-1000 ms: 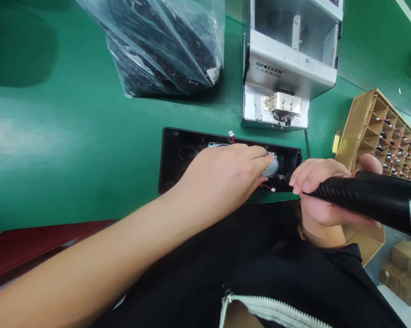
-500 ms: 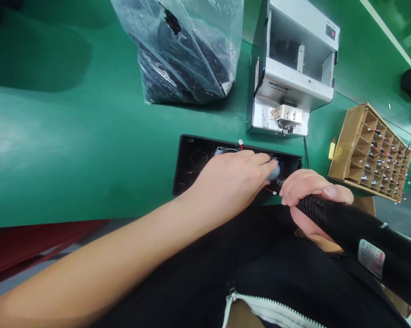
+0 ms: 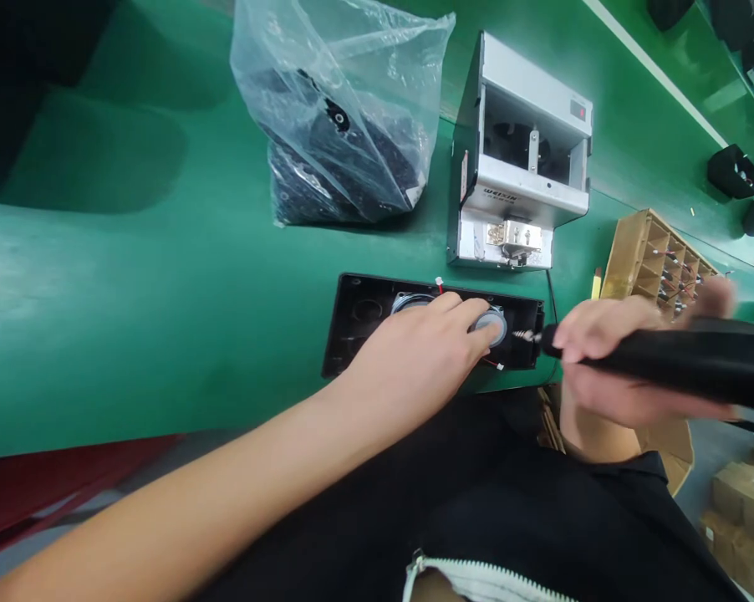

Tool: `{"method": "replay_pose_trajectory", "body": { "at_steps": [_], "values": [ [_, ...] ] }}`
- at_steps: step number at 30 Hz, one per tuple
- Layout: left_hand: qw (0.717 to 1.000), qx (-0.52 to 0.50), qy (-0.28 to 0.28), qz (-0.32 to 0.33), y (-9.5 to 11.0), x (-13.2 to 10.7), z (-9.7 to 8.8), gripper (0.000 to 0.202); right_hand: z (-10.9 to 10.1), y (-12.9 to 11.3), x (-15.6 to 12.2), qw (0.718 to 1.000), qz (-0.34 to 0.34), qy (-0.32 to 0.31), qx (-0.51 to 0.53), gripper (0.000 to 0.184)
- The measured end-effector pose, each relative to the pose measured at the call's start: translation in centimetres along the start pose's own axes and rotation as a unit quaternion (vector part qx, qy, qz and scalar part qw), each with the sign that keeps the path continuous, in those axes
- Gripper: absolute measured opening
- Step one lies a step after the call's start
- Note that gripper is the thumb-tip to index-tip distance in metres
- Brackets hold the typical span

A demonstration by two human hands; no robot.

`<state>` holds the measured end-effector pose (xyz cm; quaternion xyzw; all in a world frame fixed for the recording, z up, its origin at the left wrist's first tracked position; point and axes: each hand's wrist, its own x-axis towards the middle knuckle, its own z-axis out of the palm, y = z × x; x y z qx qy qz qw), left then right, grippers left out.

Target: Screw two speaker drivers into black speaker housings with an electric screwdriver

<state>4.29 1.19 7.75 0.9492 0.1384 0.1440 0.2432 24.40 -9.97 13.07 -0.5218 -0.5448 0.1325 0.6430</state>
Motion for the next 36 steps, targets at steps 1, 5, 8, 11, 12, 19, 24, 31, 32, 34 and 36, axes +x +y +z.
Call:
{"method": "replay_pose_trajectory", "body": {
  "at_steps": [1, 5, 8, 11, 12, 19, 24, 31, 32, 34, 36],
  "values": [
    [1.000, 0.000, 0.007, 0.017, 0.0, -0.3, -0.2, 0.023, -0.2, -0.6, 1.9, 0.997, -0.052, 0.043, 0.034, 0.066],
    [0.997, -0.012, 0.013, 0.079, -0.2, -1.2, -0.3, 0.019, 0.9, 0.1, 8.2, 0.991, -0.118, 0.029, 0.063, 0.059],
    [0.994, -0.007, 0.020, 0.104, -0.5, -1.6, 0.0, 0.020, 3.0, 2.8, 9.7, 0.991, -0.116, 0.013, 0.065, 0.053],
    [0.995, -0.044, 0.028, 0.091, -0.6, -1.8, 0.3, 0.015, 4.8, 4.8, 9.5, 0.983, -0.157, 0.072, 0.067, 0.058],
    [0.994, -0.061, 0.029, 0.084, -0.7, -1.8, 0.4, 0.015, 5.2, 5.2, 9.4, 0.981, -0.165, 0.087, 0.050, 0.058],
    [0.986, 0.037, 0.081, 0.141, -0.5, -1.6, 0.5, 0.031, 3.8, 6.2, 9.1, 0.988, -0.135, 0.048, 0.063, 0.086],
    [0.977, 0.092, 0.105, 0.162, -0.2, -1.9, 0.7, 0.023, 3.9, 7.0, 8.5, 0.994, -0.100, 0.016, -0.037, 0.110],
    [0.979, 0.102, 0.073, 0.158, -0.2, -2.0, 0.7, 0.021, 4.3, 3.5, 8.2, 0.995, -0.092, 0.043, 0.008, 0.078],
    [0.979, 0.098, 0.077, 0.159, -0.2, -2.0, 0.8, 0.021, 4.0, 3.1, 8.3, 0.994, -0.096, 0.041, 0.029, 0.070],
    [0.980, 0.087, 0.085, 0.159, -0.3, -1.9, 0.8, 0.022, 3.4, 3.1, 8.6, 0.992, -0.103, 0.041, 0.059, 0.061],
    [0.980, 0.077, 0.091, 0.158, -0.4, -1.8, 0.9, 0.023, 3.4, 3.9, 8.9, 0.993, -0.095, 0.048, 0.047, 0.062]
  ]
}}
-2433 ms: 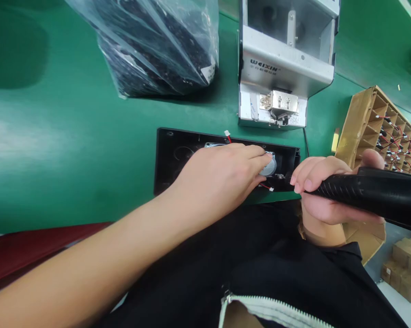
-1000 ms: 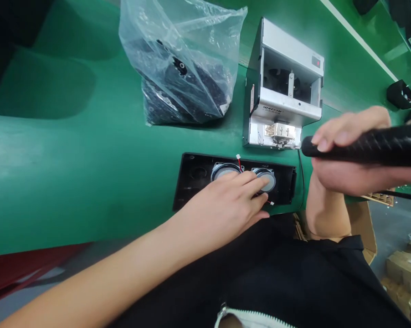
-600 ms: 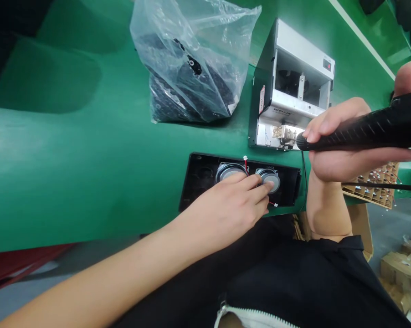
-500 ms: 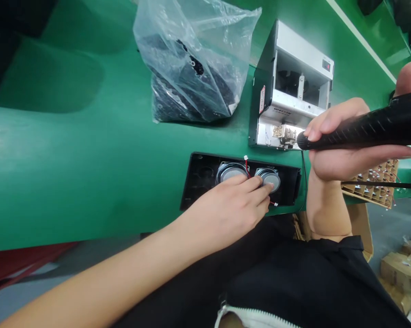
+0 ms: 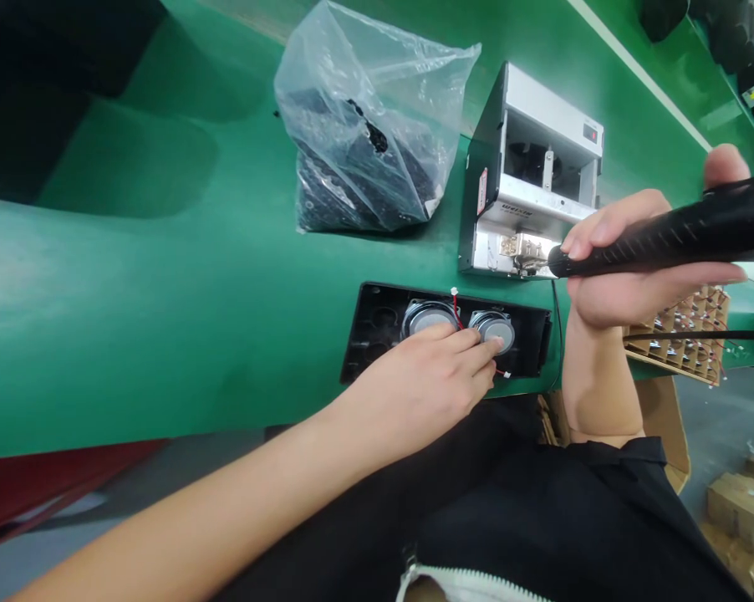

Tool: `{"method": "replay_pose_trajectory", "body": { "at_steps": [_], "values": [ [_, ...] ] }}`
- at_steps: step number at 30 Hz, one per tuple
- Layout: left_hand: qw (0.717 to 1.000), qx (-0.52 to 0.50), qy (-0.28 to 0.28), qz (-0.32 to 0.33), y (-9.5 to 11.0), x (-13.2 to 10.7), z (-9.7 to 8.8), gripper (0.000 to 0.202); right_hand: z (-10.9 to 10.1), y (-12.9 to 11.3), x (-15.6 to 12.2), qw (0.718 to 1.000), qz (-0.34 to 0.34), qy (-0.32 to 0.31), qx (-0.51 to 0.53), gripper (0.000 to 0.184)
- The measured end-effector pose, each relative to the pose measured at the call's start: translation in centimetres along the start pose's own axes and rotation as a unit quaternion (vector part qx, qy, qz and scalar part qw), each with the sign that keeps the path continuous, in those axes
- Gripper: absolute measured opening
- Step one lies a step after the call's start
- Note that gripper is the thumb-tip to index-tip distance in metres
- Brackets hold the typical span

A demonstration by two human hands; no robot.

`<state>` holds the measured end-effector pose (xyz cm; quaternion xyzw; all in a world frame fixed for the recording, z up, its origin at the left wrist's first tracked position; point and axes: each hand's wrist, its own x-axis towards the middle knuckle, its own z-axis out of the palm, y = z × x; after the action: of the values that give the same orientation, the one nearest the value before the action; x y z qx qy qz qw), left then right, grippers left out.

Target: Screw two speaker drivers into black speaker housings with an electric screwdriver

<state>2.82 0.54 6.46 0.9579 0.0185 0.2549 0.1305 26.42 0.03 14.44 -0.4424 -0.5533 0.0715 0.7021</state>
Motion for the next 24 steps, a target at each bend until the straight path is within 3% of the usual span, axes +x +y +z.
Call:
{"method": "replay_pose_trajectory", "body": {
  "at_steps": [4, 6, 11, 16, 18, 24],
  "values": [
    [1.000, -0.017, 0.011, -0.001, 0.0, 0.2, 0.2, 0.023, 1.1, 1.7, 0.0, 0.996, -0.058, 0.060, -0.024, 0.063],
    [1.000, -0.021, 0.014, -0.003, 0.0, 0.2, 0.3, 0.025, 1.7, 1.7, 0.0, 0.997, -0.062, 0.054, 0.010, 0.064],
    [1.000, -0.022, 0.010, -0.007, -0.1, 0.0, 0.1, 0.025, 2.3, 1.0, 0.1, 0.995, -0.050, 0.057, 0.066, 0.102],
    [1.000, -0.022, 0.017, -0.010, -0.1, 0.1, 0.0, 0.029, 1.6, 2.2, 0.3, 0.997, -0.047, 0.046, -0.028, 0.067],
    [1.000, -0.023, 0.019, -0.009, -0.1, 0.1, 0.1, 0.029, 1.3, 2.8, 0.2, 0.997, -0.036, 0.041, -0.050, 0.065],
    [1.000, -0.025, 0.018, -0.003, -0.2, -0.1, 0.3, 0.021, 0.0, 5.0, -0.7, 0.998, 0.040, 0.012, -0.053, 0.100]
  ]
}}
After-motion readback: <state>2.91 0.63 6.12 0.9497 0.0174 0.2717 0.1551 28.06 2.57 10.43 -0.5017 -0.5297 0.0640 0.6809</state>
